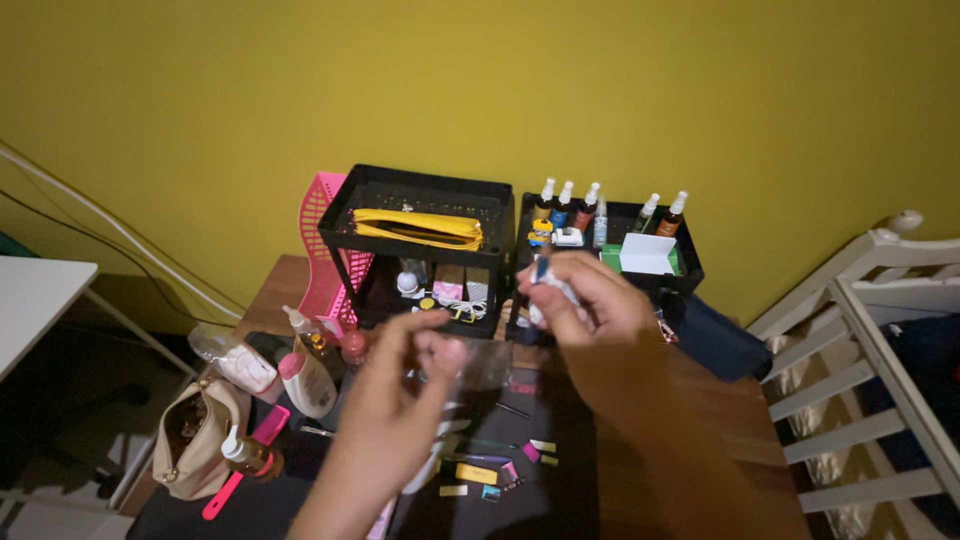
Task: The person wipes a blue pencil and a green tool using a cloth, then places both items into a yellow pencil case stored within a desk organizer.
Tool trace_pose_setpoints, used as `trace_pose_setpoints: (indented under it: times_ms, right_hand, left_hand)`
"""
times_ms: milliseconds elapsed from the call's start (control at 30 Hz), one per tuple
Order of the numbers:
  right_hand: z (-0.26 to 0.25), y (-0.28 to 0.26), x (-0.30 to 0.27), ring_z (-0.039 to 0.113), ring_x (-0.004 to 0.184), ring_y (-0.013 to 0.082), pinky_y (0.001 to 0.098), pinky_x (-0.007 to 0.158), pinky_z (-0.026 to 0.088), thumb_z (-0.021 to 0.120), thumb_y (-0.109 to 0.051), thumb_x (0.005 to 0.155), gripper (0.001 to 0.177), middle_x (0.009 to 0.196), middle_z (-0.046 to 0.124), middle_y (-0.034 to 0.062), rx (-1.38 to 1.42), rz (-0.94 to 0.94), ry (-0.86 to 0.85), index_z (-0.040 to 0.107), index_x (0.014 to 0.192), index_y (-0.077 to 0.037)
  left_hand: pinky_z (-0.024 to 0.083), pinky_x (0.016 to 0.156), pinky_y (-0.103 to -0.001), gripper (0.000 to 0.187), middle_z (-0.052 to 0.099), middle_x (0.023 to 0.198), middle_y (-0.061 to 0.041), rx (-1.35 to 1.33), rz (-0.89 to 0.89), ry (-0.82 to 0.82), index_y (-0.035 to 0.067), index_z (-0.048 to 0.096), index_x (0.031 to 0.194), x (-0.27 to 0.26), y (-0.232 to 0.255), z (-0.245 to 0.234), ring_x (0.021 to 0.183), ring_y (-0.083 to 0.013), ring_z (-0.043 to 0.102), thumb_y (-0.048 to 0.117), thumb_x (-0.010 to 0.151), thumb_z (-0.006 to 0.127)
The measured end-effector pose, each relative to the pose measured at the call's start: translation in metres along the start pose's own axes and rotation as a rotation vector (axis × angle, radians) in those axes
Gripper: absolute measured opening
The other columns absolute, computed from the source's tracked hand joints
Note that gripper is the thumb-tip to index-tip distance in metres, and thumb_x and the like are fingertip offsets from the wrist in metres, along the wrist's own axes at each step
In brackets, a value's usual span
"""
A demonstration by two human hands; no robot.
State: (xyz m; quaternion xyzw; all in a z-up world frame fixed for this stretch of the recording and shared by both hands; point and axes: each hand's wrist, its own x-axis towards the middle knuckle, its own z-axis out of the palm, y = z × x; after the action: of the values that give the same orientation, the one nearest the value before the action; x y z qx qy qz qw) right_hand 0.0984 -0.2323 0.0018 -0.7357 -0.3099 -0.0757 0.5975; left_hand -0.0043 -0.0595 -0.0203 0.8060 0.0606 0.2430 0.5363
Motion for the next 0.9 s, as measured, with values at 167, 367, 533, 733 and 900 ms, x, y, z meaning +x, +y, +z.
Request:
trace_pose_setpoints:
  times_ms: [167,367,533,733,900]
  right_hand:
    - [0.005,-0.033,-0.003,0.067,0.092,0.0292,0.0394,0.082,0.053,0.067,-0.005,0.091,0.015,0.098,0.070,0.0122,-0.502,-0.577,-0.058,0.068,0.106,-0.001]
    - [0.012,-0.044,-0.006,0.065,0.088,0.0294,0.0382,0.075,0.053,0.077,-0.015,0.083,0.018,0.094,0.072,0.0085,-0.632,-0.513,-0.110,0.074,0.098,-0.006]
    - [0.010,-0.040,0.000,0.064,0.087,0.0255,0.0373,0.077,0.052,0.076,-0.016,0.087,0.023,0.096,0.074,0.0043,-0.695,-0.528,-0.086,0.076,0.108,-0.008]
    - [0.039,-0.046,-0.002,0.066,0.101,0.0242,0.0411,0.089,0.048,0.065,-0.007,0.090,0.027,0.115,0.075,0.0069,-0.659,-0.625,-0.126,0.072,0.117,-0.007]
    - [0.041,-0.045,0.008,0.067,0.108,0.0238,0.0416,0.091,0.042,0.060,-0.001,0.096,0.030,0.110,0.076,0.0030,-0.796,-0.571,0.027,0.074,0.121,-0.013]
  left_hand:
    - [0.055,0.071,-0.023,0.029,0.076,0.085,-0.004,-0.145,0.082,0.026,0.003,0.064,0.120,0.001,0.023,-0.009,0.077,-0.0082,0.069,0.012,0.094,0.069]
    - [0.058,0.073,-0.023,0.016,0.080,0.086,-0.005,-0.133,0.083,0.067,0.001,0.070,0.106,0.000,0.035,-0.017,0.081,-0.0086,0.076,0.013,0.098,0.064]
    - [0.060,0.074,-0.024,0.017,0.081,0.090,-0.006,-0.162,-0.034,0.165,0.001,0.070,0.107,0.000,0.030,-0.034,0.085,-0.0094,0.078,0.013,0.099,0.061]
    - [0.057,0.079,-0.024,0.016,0.080,0.098,-0.009,-0.234,0.159,0.045,-0.001,0.068,0.110,-0.004,0.021,-0.023,0.089,-0.0111,0.074,0.007,0.097,0.065]
    - [0.058,0.081,-0.024,0.019,0.079,0.099,-0.010,-0.328,0.050,0.220,0.000,0.065,0.117,0.004,0.014,-0.055,0.091,-0.0107,0.075,0.005,0.100,0.060]
